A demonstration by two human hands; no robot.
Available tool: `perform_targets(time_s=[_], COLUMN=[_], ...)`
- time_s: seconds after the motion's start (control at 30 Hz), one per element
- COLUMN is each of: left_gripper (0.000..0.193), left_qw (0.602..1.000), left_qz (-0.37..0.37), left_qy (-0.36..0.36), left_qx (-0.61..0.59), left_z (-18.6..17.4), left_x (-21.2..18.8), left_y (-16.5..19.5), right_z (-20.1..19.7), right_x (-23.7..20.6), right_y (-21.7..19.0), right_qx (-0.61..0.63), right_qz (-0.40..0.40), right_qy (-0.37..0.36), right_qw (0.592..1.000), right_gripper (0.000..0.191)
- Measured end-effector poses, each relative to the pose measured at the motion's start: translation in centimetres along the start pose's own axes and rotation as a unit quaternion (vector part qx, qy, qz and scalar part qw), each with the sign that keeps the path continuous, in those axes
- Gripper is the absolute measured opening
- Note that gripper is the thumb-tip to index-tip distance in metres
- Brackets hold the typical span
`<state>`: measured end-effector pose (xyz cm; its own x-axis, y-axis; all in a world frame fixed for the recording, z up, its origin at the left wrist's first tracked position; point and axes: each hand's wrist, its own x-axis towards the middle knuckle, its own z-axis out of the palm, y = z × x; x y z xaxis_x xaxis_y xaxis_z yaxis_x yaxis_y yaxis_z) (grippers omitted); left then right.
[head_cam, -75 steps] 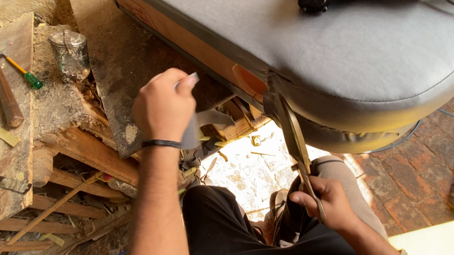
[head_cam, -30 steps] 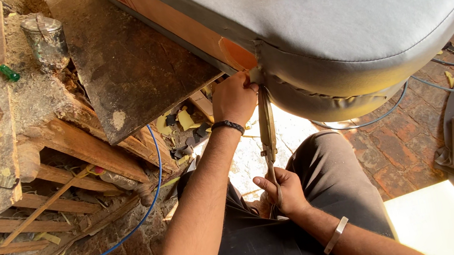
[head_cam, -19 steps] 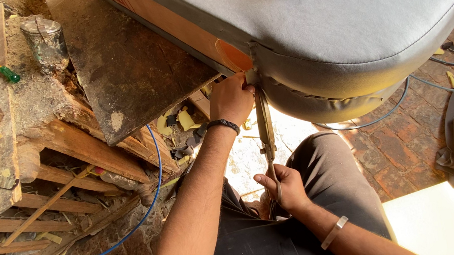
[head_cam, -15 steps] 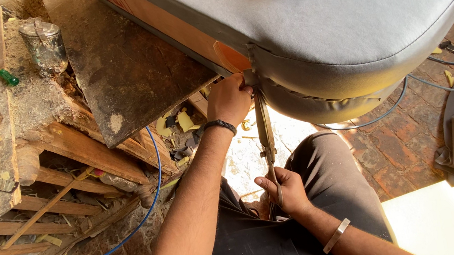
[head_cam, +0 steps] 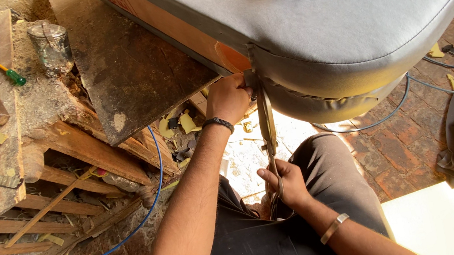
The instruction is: The person staples gray fabric onto a seat cushion using a pneumatic staple gun, then trims excess fabric with shears. The person works around the edges and corners of the cushion, pulling the fabric taut before stapling.
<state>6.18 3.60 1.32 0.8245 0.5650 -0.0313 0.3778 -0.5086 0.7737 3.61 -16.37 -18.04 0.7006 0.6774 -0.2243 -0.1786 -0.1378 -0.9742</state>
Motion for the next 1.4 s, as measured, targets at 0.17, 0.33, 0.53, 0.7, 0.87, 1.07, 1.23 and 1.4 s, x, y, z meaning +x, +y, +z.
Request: perform_targets(time_s=[0.17, 0.33, 0.53, 0.7, 0.87, 1.07, 1.23, 1.4], left_gripper=[0.017, 0.015, 0.014, 0.015, 0.011, 0.008, 0.008, 0.006], left_qw=[0.999, 0.997, 0.998, 0.995, 0.995, 0.995, 0.995, 0.997], left_qz=[0.012, 0.037, 0.002, 0.039, 0.064, 0.063, 0.071, 0.048], left_qy=[0.033, 0.063, 0.052, 0.064, 0.067, 0.076, 0.076, 0.053], left_qx=[-0.021, -0.038, -0.041, -0.062, -0.043, -0.024, 0.001, -0.009], left_z=[0.3, 0.4, 0.7, 0.7, 0.7, 0.5, 0.4, 0.6], left_x=[-0.1, 0.0, 0.1, 0.3, 0.2, -0.1, -0.4, -0.4], left_y=[-0.1, -0.2, -0.5, -0.8, -0.9, -1.3, -1.6, -1.6], right_z=[-0.1, 0.4, 0.4, 0.6, 0.4, 0.0, -0.5, -1.0], right_x=[-0.5, -0.7, -0.4, -1.1, 1.0, 1.1, 1.6, 2.5], right_y=[0.4, 1.3, 1.4, 0.5, -0.8, 0.0, 0.3, -0.2], right_qx=[0.016, 0.027, 0.046, 0.001, 0.063, -0.035, -0.010, -0.052], right_qz=[-0.013, 0.022, 0.017, 0.018, 0.027, -0.040, -0.043, -0.066], right_qy=[-0.009, -0.021, -0.020, -0.016, -0.018, 0.019, 0.017, 0.023], right_qw=[1.000, 0.999, 0.999, 1.000, 0.997, 0.998, 0.999, 0.996], right_gripper=[0.035, 0.036, 0.037, 0.036, 0.029, 0.041, 0.036, 0.037])
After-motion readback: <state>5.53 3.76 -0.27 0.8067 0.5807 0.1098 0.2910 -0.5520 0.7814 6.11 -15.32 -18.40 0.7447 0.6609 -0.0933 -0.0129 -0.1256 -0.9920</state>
